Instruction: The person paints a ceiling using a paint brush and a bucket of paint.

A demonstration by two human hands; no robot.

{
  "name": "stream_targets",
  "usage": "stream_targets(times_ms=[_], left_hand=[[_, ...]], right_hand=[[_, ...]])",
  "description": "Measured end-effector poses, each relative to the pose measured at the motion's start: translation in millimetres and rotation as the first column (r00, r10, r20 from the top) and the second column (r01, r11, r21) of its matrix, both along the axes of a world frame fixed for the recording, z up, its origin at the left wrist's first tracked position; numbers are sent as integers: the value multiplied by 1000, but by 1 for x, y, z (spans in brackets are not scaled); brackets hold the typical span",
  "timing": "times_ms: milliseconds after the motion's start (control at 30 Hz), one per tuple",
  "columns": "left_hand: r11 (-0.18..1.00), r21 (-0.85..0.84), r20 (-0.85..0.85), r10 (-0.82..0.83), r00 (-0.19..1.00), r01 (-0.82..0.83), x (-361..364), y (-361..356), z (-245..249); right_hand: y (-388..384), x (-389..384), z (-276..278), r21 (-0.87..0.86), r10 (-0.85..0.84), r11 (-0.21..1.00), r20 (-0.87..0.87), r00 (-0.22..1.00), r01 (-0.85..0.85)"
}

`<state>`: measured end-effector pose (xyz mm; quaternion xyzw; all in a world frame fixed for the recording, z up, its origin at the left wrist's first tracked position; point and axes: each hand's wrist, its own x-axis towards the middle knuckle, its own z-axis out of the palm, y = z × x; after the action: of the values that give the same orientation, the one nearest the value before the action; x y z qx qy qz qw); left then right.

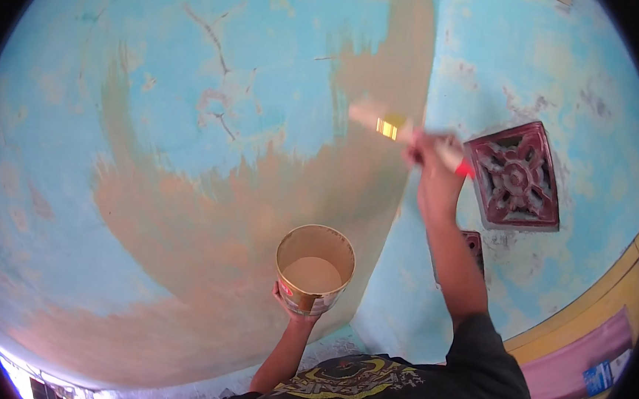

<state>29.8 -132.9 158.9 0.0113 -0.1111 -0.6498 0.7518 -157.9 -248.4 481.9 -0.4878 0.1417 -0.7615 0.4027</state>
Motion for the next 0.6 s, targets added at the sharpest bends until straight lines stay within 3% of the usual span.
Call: stream_targets(times_ms=[67, 167, 233, 267, 333, 400, 500, 533, 600], left_hand=[[998, -59, 44, -34, 998, 37, 0, -1, 6], [1000, -16, 13, -5, 1000, 5, -1, -7, 4], [1000, -6, 9, 8, 1000, -8, -2, -8, 10], [1000, 0, 3, 14, 1000, -14, -1, -8, 9], [1000, 15, -13, 25, 1000, -24, 1, -9, 1], [1000, 25, -41, 14, 999, -13, 2, -10, -6], [1000, 24, -59, 3, 998, -2, 6, -6, -6], [1000, 20, -44, 18, 999, -18, 6, -3, 1], [999, 14, -18, 53, 998, -53, 11, -1, 2]], right_hand=[[-22, 2, 68, -197, -62, 978, 62, 996, 74], [-67, 8, 166, -438, -75, 890, 136, 988, 128], [-96, 16, 212, -398, -207, 888, 103, 973, 231], [-99, 18, 210, -366, -288, 884, 62, 956, 290], [-108, 24, 194, -307, -434, 861, -32, 900, 404], [-110, 31, 125, -262, -457, 874, -156, 876, 409], [-99, 29, 1, -76, -308, 951, -161, 938, 299], [-88, 24, -27, 5, -222, 974, -187, 957, 227], [-84, 15, -49, 49, -231, 968, -218, 948, 247]])
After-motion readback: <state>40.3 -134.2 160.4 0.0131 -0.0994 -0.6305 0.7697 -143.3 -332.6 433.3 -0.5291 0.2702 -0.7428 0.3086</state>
